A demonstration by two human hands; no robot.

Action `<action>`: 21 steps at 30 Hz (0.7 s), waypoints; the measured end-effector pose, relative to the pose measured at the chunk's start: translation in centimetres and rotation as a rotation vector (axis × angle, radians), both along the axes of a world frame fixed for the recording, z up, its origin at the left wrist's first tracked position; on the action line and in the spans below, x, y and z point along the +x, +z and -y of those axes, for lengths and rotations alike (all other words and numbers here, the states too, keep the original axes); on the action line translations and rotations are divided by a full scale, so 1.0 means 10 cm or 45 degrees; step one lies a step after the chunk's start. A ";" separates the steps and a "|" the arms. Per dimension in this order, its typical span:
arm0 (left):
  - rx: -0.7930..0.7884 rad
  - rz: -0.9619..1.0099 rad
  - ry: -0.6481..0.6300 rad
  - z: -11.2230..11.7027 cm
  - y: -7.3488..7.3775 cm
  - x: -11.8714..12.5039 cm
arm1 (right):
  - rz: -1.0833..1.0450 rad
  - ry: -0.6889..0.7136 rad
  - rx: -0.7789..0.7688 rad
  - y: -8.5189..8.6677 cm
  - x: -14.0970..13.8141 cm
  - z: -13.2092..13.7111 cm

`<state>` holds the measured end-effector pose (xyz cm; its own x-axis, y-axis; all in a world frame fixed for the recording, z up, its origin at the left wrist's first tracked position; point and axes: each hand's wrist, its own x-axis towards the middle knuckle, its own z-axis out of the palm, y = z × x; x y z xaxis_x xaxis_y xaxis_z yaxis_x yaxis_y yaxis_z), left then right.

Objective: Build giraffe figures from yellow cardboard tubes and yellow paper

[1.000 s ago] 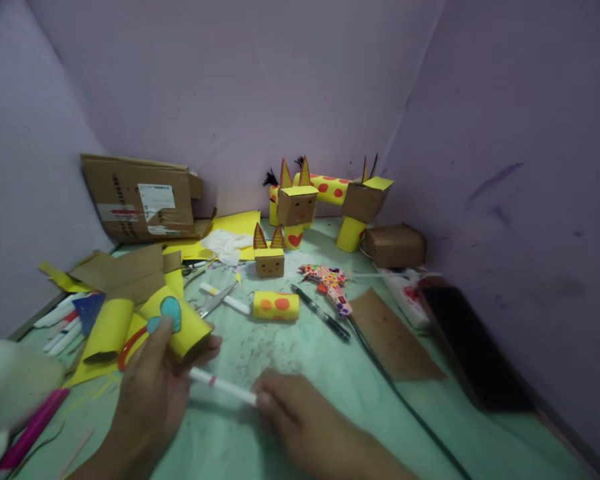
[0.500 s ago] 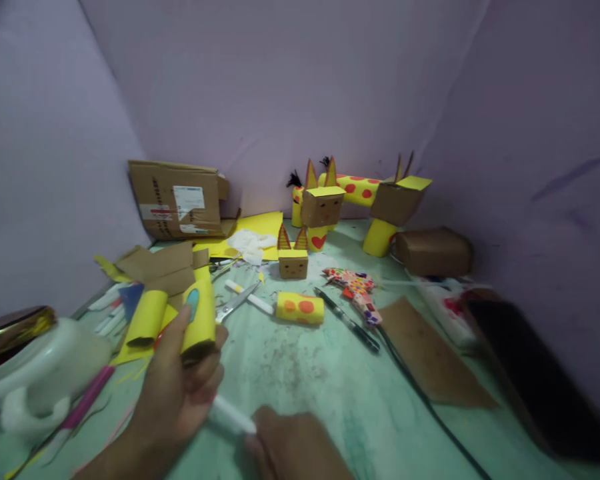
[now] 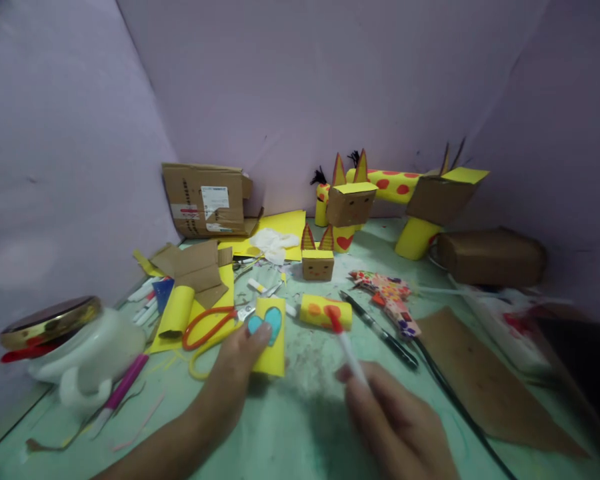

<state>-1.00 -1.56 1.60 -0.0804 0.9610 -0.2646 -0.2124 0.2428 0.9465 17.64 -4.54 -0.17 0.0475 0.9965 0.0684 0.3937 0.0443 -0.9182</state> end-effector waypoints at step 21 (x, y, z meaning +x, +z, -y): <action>0.165 -0.021 0.136 -0.03 -0.11 -0.05 | 1.030 0.097 0.686 -0.18 0.26 -0.23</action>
